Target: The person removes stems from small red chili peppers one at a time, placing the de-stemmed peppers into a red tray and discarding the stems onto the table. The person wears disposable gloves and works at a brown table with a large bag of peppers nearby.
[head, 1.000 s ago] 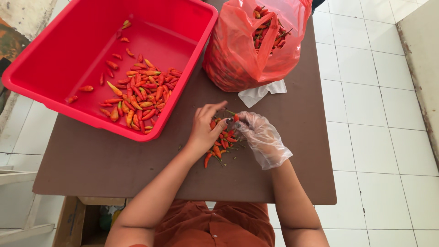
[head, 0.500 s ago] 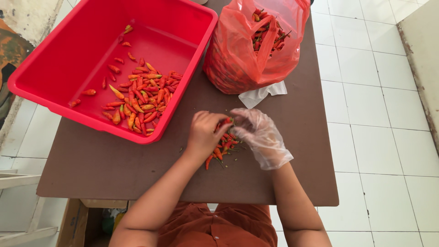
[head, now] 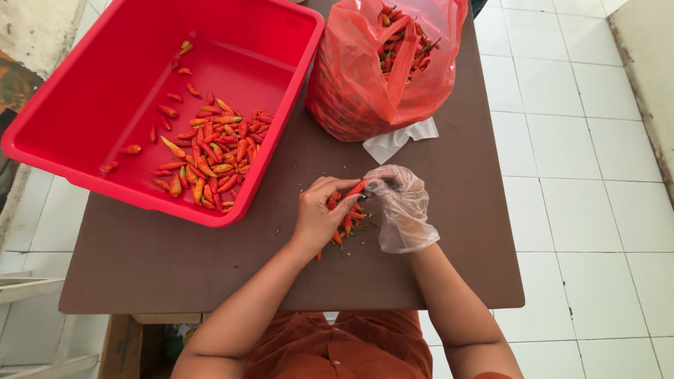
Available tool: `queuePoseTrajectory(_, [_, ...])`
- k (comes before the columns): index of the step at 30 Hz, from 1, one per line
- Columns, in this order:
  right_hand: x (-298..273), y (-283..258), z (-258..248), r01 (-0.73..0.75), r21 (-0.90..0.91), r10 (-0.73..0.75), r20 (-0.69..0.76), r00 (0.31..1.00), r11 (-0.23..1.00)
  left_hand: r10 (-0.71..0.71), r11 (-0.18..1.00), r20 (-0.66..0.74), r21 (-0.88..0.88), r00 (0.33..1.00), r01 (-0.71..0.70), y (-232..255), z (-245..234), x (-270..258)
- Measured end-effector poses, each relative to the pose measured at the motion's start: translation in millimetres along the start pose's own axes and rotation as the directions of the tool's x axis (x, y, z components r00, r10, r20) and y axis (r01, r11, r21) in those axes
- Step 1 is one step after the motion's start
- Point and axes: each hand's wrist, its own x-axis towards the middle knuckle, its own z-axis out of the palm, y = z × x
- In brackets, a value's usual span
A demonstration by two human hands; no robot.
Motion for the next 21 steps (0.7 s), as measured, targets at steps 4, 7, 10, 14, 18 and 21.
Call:
queuePoseTrajectory(4, [-0.3,1.5,-0.6,-0.106,0.188,0.1,0.041,0.994,0.976,-0.084,0.994,0.054,-0.067,0.995,0.088,-7.2,1.7,0.0])
queuePoseTrajectory(7, [2.0,1.9,-3.3,-0.222,0.462,0.188,0.119,0.975,0.858,-0.241,0.911,0.16,-0.302,0.957,0.28,-16.6,3.3,0.1])
queuePoseTrajectory(10, [12.7,-11.7,-15.2,-0.299,0.241,0.275,0.13,0.953,0.923,-0.245,0.893,0.163,-0.347,0.956,0.288,-25.9,3.0,2.3])
queuePoseTrajectory(14, [7.3,-43.9,-9.0,-0.171,-0.507,0.267,0.122,0.956,0.845,-0.166,0.943,0.112,-0.272,0.98,0.191,-29.4,-1.4,2.9])
queuePoseTrajectory(18, [-5.1,-58.8,8.3,0.244,-0.623,-0.212,0.126,0.969,0.743,-0.239,0.936,0.063,-0.252,0.969,0.248,-21.8,0.1,4.0])
queuePoseTrajectory(21, [-2.2,-54.6,11.4,0.385,-0.607,-0.336,0.2,0.921,0.695,-0.185,0.975,-0.006,-0.13,0.983,0.183,-14.9,-2.0,4.4])
